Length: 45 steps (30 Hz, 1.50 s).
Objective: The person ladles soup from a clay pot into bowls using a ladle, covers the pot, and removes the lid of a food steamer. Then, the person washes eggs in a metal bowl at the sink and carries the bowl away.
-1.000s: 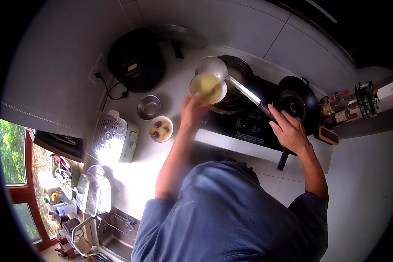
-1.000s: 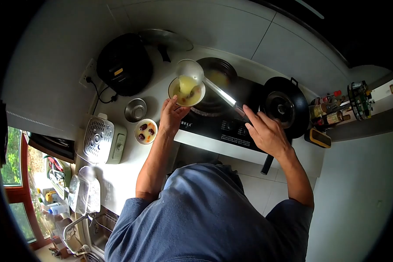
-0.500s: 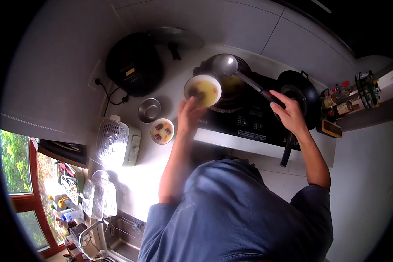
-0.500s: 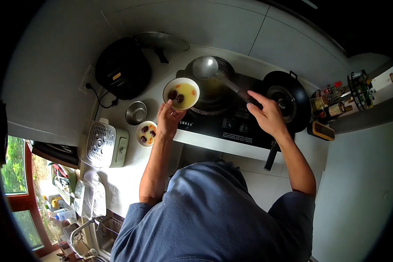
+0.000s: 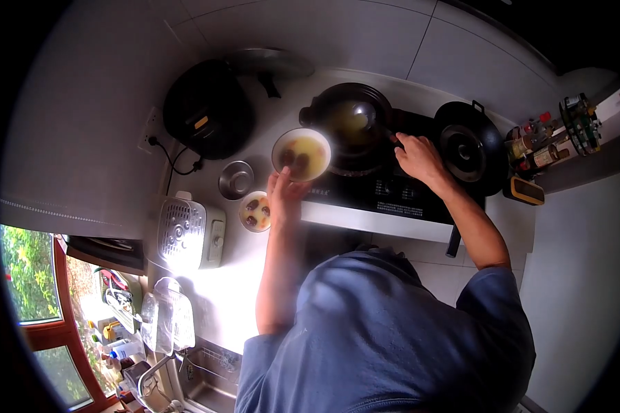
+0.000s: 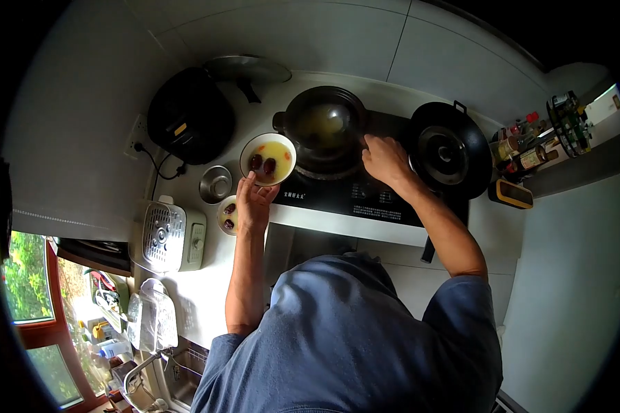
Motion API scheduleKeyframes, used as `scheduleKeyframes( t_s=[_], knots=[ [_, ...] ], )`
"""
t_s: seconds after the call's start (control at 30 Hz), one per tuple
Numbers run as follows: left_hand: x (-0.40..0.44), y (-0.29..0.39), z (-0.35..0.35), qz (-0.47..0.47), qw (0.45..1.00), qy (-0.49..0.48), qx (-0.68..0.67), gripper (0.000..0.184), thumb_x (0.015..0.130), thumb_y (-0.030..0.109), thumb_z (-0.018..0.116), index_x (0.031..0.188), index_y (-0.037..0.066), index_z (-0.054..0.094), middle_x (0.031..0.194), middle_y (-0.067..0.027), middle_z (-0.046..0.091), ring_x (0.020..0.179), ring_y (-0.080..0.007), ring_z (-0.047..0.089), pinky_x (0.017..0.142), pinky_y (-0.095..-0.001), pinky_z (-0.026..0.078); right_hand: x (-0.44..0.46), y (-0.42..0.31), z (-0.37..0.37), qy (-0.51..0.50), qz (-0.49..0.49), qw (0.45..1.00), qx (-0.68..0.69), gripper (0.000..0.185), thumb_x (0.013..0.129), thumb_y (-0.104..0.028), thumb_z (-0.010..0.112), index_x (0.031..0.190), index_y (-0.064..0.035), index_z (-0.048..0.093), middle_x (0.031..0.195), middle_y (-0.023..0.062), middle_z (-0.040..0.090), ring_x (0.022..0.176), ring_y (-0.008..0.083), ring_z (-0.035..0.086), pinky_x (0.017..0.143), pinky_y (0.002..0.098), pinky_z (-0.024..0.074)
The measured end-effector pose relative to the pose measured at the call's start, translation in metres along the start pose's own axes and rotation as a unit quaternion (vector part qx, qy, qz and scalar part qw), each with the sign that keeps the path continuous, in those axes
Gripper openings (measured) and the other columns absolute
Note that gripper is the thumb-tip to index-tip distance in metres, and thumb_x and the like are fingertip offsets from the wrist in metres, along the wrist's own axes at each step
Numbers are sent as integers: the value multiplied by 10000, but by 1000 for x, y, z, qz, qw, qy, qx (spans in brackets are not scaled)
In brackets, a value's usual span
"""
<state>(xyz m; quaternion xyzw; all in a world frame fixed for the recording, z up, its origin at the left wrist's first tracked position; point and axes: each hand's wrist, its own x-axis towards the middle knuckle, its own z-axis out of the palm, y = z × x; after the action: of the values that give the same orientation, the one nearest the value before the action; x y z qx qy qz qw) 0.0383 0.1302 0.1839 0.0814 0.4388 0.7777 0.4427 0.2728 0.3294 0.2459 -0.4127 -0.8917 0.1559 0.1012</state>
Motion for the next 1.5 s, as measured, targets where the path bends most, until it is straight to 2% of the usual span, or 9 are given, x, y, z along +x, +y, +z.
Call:
scheduleKeyframes(
  t_s=[0.1, 0.23, 0.33, 0.43, 0.53, 1.0, 1.1, 1.3, 1.5],
  knots=[
    [1, -1, -4, 5, 1000, -13, 9, 396, 927, 311, 606, 1160, 42, 432, 1192, -185, 579, 1056, -304, 622, 931, -434, 498, 10, 8, 15, 31, -13, 998, 61, 348, 848, -176, 575, 1123, 32, 618, 963, 239, 669, 934, 405, 636, 828, 452, 518],
    [-2, 2, 0, 2, 1000, 0, 1, 271, 928, 287, 616, 1057, 85, 489, 1115, -114, 613, 926, -244, 652, 868, -374, 551, 22, 12, 25, -32, 63, 978, 198, 409, 832, -190, 619, 1156, 59, 615, 1009, 231, 680, 940, 361, 660, 825, 396, 511],
    [-3, 4, 1, 4, 1000, 0, -4, 270, 929, 283, 614, 1065, 86, 488, 1125, -118, 609, 928, -246, 653, 867, -374, 552, 20, 15, 28, -53, 117, 941, 314, 444, 845, -180, 642, 1215, 60, 587, 865, 160, 688, 689, 249, 650, 613, 350, 500],
    [0, 2, -4, -1, 1000, -7, -7, 265, 928, 282, 615, 1061, 91, 488, 1130, -120, 606, 938, -250, 653, 873, -378, 550, 13, 14, 16, -104, 178, 889, 408, 457, 879, -157, 636, 1278, 51, 553, 736, 55, 593, 492, 113, 481, 417, 284, 363],
    [3, 1, -6, 1, 1000, -14, -14, 263, 927, 285, 616, 1053, 96, 485, 1127, -120, 606, 948, -256, 654, 878, -382, 547, 5, 14, 12, -90, 177, 875, 442, 452, 904, -147, 617, 1310, 34, 535, 677, 7, 497, 429, 62, 345, 359, 255, 230],
    [20, -13, -7, -22, 999, -16, -19, 275, 904, 308, 652, 988, 119, 469, 1109, -103, 607, 937, -247, 638, 904, -399, 510, -29, 5, -71, -96, 153, 880, 440, 441, 924, -130, 601, 1330, 20, 518, 574, -63, 411, 405, 21, 315, 353, 210, 220],
    [25, -17, -9, -29, 999, -11, -28, 421, 894, 287, 664, 1129, 6, 456, 1174, -222, 582, 1047, -338, 628, 969, -439, 504, -36, -4, -91, -97, 151, 876, 448, 417, 933, -97, 583, 1328, 18, 520, 560, -82, 389, 398, 6, 294, 352, 202, 217],
    [30, -20, -4, -41, 999, -9, -13, 319, 904, 339, 651, 1010, 100, 469, 1064, -117, 606, 940, -255, 628, 914, -413, 491, -47, -19, -116, -114, 136, 868, 463, 393, 939, -63, 568, 1322, 19, 529, 573, -98, 389, 415, -10, 269, 366, 193, 210],
    [34, -25, -1, -34, 999, -22, -12, 385, 903, 349, 650, 1095, 74, 461, 1100, -135, 589, 974, -256, 633, 927, -416, 492, -51, -25, -110, -121, 37, 909, 398, 387, 919, -67, 604, 1296, 6, 566, 641, -73, 485, 497, 2, 378, 447, 183, 291]
  ],
)
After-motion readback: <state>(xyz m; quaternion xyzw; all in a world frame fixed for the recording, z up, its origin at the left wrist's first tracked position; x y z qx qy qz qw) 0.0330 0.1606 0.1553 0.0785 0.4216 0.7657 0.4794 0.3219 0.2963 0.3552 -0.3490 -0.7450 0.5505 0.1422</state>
